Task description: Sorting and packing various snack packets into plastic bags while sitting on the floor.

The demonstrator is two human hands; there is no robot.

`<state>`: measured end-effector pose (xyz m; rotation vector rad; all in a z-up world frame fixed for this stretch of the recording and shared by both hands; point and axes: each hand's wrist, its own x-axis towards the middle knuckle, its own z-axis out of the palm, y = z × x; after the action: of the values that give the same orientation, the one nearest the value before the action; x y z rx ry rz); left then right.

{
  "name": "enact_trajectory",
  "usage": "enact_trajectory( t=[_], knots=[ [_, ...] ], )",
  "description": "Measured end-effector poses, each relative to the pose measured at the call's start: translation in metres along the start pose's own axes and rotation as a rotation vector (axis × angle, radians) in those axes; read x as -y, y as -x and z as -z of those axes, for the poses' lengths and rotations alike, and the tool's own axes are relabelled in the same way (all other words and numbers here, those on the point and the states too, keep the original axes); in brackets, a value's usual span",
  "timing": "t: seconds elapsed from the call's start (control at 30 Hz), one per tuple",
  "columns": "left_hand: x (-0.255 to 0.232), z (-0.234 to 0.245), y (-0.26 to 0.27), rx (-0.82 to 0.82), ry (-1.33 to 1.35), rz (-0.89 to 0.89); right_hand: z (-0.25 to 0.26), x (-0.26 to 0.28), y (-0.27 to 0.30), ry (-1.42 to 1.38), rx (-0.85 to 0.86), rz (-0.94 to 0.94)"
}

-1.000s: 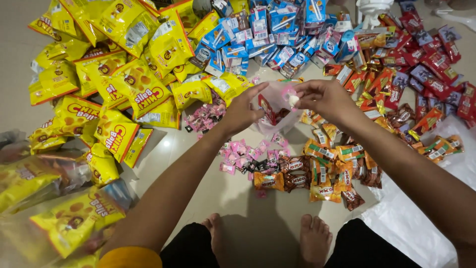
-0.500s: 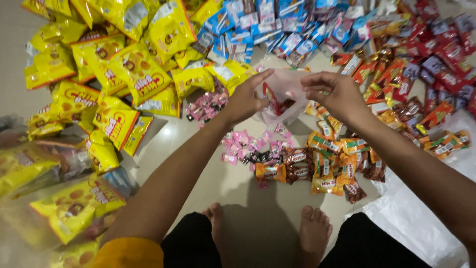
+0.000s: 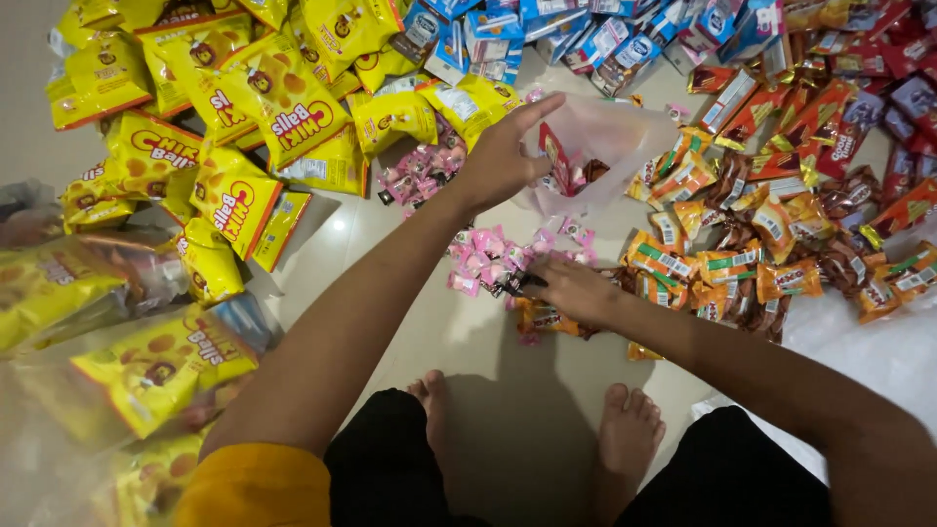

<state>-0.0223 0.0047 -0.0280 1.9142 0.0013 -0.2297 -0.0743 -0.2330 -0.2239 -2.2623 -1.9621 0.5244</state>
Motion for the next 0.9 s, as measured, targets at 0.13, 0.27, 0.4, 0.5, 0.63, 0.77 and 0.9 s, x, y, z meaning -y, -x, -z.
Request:
enact_trajectory(
  t=[0.13,0.27,0.4,0.5,0.63,0.77,0.9],
  knots=[
    [-0.001,0.002,0.002,0.001,0.011,-0.017,0.008,-0.001,-0.008,0.030,0.077,-0.029],
    [0.003,0.003,-0.001,0.001,-0.002,-0.013,0.017,-0.007,-0.002,0.023,0.022,-0.045],
    [0.003,0.005,0.002,0.022,0.077,0.001,0.113,0.019,0.007,-0.499,-0.234,-0.296],
    [0.000,0.006,0.000,0.023,0.063,-0.006,0.180,0.026,0.016,-0.910,-0.293,-0.490],
    [0.006,0.004,-0.001,-0.002,0.077,-0.022,0.253,0.031,0.034,-0.932,-0.526,-0.632],
    [0.013,0.002,-0.004,-0.011,0.096,-0.011,0.258,-0.007,0.047,-1.044,-0.743,-0.675],
    [0.017,0.003,-0.005,-0.023,0.100,-0.004,0.255,-0.020,0.047,-1.186,-0.861,-0.781]
  ],
)
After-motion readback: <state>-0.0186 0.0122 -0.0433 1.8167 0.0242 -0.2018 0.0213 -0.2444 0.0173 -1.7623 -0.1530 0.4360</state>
